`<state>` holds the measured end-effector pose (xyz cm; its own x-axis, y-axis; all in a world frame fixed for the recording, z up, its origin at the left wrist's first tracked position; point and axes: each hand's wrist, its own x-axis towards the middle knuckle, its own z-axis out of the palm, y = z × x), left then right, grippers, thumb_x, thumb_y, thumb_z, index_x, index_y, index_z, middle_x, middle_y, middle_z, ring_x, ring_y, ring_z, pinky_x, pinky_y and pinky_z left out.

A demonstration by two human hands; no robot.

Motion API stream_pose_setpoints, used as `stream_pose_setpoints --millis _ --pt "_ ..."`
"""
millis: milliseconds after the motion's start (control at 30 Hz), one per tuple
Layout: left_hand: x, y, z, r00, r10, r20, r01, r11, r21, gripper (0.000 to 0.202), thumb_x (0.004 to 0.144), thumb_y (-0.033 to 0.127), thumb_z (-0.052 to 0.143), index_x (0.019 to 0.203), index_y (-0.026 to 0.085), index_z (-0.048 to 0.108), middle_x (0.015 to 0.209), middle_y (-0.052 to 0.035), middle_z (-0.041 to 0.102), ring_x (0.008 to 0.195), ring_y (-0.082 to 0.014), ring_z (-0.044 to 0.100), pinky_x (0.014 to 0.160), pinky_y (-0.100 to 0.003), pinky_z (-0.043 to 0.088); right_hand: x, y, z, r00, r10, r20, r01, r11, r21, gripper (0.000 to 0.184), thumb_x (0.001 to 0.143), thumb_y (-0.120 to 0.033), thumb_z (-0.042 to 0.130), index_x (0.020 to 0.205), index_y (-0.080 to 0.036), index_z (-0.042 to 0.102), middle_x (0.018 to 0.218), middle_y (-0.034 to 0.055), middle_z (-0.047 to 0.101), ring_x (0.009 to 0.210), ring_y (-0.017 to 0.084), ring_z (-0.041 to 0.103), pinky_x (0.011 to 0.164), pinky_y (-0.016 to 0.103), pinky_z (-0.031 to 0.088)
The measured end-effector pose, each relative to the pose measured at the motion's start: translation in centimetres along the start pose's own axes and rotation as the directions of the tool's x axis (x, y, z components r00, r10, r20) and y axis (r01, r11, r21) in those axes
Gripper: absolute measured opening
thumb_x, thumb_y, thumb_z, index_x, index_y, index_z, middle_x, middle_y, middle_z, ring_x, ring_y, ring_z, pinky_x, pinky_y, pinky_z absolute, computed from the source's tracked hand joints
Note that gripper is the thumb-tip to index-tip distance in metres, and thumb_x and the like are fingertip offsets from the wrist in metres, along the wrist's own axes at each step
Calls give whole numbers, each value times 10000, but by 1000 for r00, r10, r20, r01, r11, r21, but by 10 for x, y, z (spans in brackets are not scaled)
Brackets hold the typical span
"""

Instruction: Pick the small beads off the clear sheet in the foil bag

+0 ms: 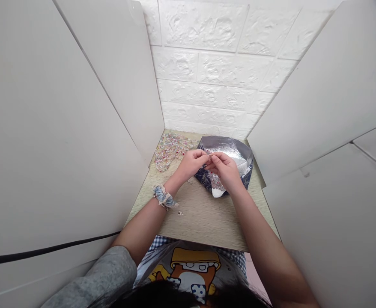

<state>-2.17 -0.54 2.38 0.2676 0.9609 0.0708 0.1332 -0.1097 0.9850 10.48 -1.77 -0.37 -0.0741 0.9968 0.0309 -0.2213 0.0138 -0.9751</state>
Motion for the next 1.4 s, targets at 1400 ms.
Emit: stream_pose_setpoints --millis 1400 --pt "1 -6 -3 998 -13 54 7 992 126 321 718 399 472 562 124 528 441 36 445 413 -44 341 439 -191 263 0 -5 -4 989 -141 -47 124 956 -267 176 682 -320 581 790 -182 566 660 -12 571 566 113 537 558 251 440"
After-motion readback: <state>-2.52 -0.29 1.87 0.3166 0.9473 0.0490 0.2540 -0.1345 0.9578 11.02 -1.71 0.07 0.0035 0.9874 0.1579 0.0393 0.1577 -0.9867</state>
